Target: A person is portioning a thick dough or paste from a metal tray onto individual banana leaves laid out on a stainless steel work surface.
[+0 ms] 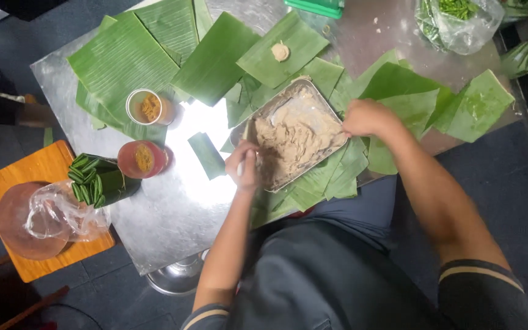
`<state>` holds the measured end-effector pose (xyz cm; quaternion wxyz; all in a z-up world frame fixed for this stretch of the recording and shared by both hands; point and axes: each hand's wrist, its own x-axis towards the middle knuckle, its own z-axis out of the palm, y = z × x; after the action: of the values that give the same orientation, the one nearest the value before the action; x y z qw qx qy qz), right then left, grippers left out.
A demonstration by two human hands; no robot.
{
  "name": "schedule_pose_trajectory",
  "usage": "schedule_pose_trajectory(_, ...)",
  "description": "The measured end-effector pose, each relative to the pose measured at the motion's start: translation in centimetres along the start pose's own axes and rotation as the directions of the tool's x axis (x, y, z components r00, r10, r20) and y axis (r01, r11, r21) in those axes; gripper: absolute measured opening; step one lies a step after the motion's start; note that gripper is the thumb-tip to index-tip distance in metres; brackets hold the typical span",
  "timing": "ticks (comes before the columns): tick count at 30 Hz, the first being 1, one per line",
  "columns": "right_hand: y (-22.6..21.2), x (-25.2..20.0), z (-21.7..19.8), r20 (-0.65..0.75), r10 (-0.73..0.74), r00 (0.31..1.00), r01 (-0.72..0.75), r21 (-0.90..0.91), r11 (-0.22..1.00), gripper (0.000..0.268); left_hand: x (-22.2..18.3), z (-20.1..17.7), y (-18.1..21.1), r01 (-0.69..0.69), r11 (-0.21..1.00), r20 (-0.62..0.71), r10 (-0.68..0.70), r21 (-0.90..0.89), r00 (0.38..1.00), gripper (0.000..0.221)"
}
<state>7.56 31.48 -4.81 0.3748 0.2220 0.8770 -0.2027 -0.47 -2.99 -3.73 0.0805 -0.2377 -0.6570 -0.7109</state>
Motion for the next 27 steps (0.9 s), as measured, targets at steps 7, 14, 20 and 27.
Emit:
schedule_pose_trajectory(7, -10.2, -8.8, -2.5, -0.076, -0.015, 0.997, 0.042, 0.359, 0.933, 0.025, 1.5, 2.8, 3.0, 0.083, 0.960, -0.439, -0.199, -0.268, 0.876, 0.025)
schedule_pose_trajectory(14, -11.8, -9.6, 3.6, -0.357, 0.023, 0.934, 0.098, 0.316, 0.944, 0.031, 2.1, 4.4, 7.6, 0.024, 0.968, -0.493, -0.148, -0.250, 0.858, 0.027)
schedule_pose_trajectory(20, -13.6, -10.4, 8.8, -0.620, -0.039, 0.783, 0.033, -0.020, 0.999, 0.027, -0.5, 6.7, 9.1, -0.051, 0.965, -0.352, -0.045, -0.257, 0.935, 0.029)
schedule_pose_trajectory(27, -12.0, -9.7, 6.9, -0.416, 0.017, 0.909, -0.024, -0.012, 1.000, 0.038, -3.7, 7.5, 5.6, -0.271, 0.924, -0.078, 0.259, -0.269, 0.963, 0.032)
